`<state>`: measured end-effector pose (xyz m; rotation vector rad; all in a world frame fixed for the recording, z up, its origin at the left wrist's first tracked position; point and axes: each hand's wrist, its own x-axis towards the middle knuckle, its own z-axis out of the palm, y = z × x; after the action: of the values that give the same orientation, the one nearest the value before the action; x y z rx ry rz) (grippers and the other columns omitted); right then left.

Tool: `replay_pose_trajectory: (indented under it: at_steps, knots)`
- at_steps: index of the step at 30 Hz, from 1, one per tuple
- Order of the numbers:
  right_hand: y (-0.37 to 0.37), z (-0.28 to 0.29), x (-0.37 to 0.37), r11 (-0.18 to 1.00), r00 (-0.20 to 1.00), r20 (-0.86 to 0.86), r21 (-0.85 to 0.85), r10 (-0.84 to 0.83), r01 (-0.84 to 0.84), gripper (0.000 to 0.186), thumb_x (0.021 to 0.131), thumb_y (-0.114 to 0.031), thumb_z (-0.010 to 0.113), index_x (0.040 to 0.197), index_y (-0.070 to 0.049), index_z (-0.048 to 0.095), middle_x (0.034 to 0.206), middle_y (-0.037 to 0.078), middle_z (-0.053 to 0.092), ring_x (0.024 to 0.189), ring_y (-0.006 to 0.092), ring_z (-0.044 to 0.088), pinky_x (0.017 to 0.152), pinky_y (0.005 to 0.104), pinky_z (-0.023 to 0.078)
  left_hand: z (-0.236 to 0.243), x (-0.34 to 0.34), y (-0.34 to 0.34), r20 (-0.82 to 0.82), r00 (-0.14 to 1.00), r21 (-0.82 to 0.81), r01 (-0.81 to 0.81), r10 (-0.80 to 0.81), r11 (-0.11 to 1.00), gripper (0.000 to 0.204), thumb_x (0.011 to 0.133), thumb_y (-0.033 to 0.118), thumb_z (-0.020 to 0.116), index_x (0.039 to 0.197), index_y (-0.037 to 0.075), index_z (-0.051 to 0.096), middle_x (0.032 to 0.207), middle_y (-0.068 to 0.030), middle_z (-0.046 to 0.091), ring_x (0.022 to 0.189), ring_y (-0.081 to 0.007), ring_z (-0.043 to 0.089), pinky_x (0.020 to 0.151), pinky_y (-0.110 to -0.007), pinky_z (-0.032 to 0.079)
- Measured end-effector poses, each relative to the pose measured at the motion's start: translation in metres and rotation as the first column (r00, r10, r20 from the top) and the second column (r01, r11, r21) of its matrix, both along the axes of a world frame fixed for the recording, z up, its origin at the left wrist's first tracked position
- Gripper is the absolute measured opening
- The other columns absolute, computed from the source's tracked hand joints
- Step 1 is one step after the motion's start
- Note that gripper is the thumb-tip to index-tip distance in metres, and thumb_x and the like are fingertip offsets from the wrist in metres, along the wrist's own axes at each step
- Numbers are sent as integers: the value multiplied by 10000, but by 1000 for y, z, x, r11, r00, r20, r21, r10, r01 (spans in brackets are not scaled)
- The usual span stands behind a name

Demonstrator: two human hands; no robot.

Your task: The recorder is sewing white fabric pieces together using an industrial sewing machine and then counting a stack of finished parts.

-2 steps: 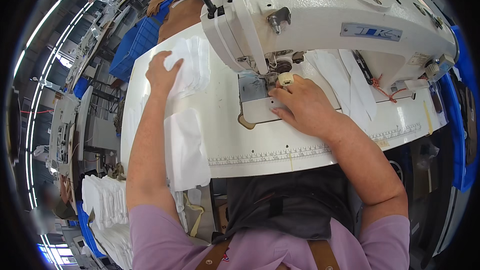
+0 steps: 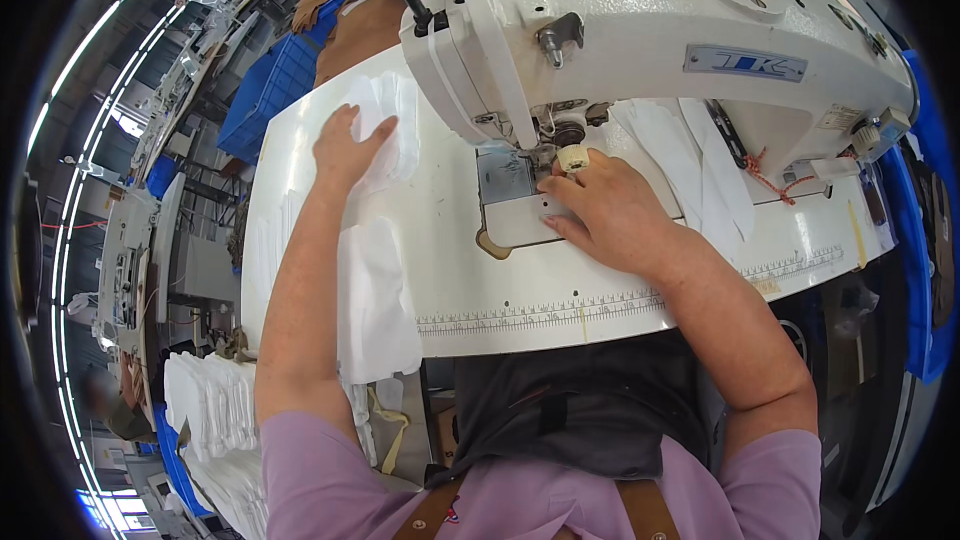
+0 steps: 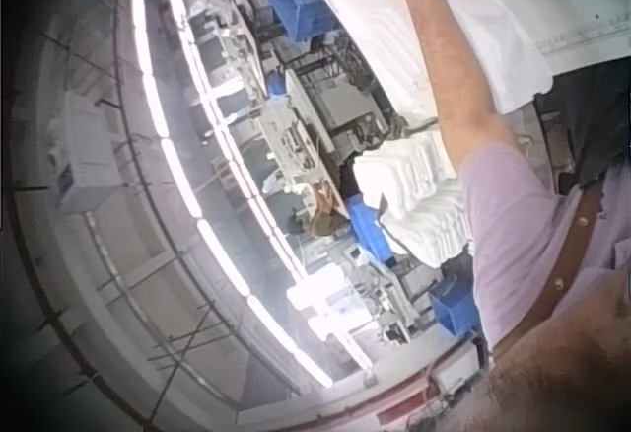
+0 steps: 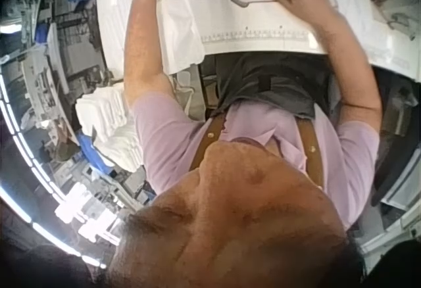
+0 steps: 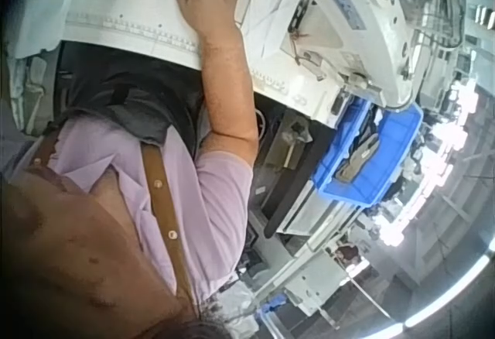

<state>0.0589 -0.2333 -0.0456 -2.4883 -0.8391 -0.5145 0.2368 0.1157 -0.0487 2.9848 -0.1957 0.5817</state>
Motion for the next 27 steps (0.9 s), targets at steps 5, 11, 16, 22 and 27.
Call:
replay_pose_trajectory:
  at_steps: [5, 11, 16, 22, 27]
  knots:
    - [0, -2, -1, 1000, 1000, -15, -16, -20, 20, 331, 830, -247, 704, 1089, -48, 643, 959, 129, 598, 931, 314, 569, 806, 419, 473, -27, -12, -36, 36, 997, 22, 62, -62, 998, 832, 791, 566, 718, 1325, -41, 519, 1445, -205, 459, 1255, -334, 525, 1044, -469, 421]
    - [-3, -3, -1, 998, 999, -9, -43, -36, 36, 334, 835, -256, 701, 1095, -54, 646, 895, 130, 570, 888, 304, 563, 772, 413, 470, 5, -8, -24, -60, 996, -266, 50, -68, 963, 697, 790, 453, 783, 1242, -42, 592, 1300, -220, 560, 1198, -330, 566, 1014, -402, 458]
    - [-1, -3, -1, 998, 999, -25, -53, -31, 29, 329, 838, -258, 699, 1093, -58, 645, 898, 132, 567, 874, 300, 567, 762, 409, 472, 1, -5, 5, -65, 990, -267, 103, -125, 958, 564, 802, 428, 775, 1132, -20, 682, 1183, -192, 650, 1098, -294, 636, 968, -367, 490]
    - [-4, -5, -3, 999, 999, 8, -30, -34, 35, 330, 839, -257, 701, 1097, -58, 643, 913, 133, 569, 877, 308, 580, 762, 418, 477, 29, -5, 4, -169, 980, -430, -167, 103, 887, 277, 823, 282, 753, 959, 42, 775, 937, -127, 745, 870, -240, 696, 853, -328, 529]
    - [-3, -6, -3, 999, 999, 15, -25, -32, 32, 344, 833, -242, 713, 1117, -59, 647, 955, 132, 591, 896, 315, 591, 781, 420, 485, 37, -11, 49, -178, 983, -665, -154, 45, 731, 165, 854, 143, 715, 979, 53, 775, 910, -81, 748, 784, -149, 686, 747, -290, 560]
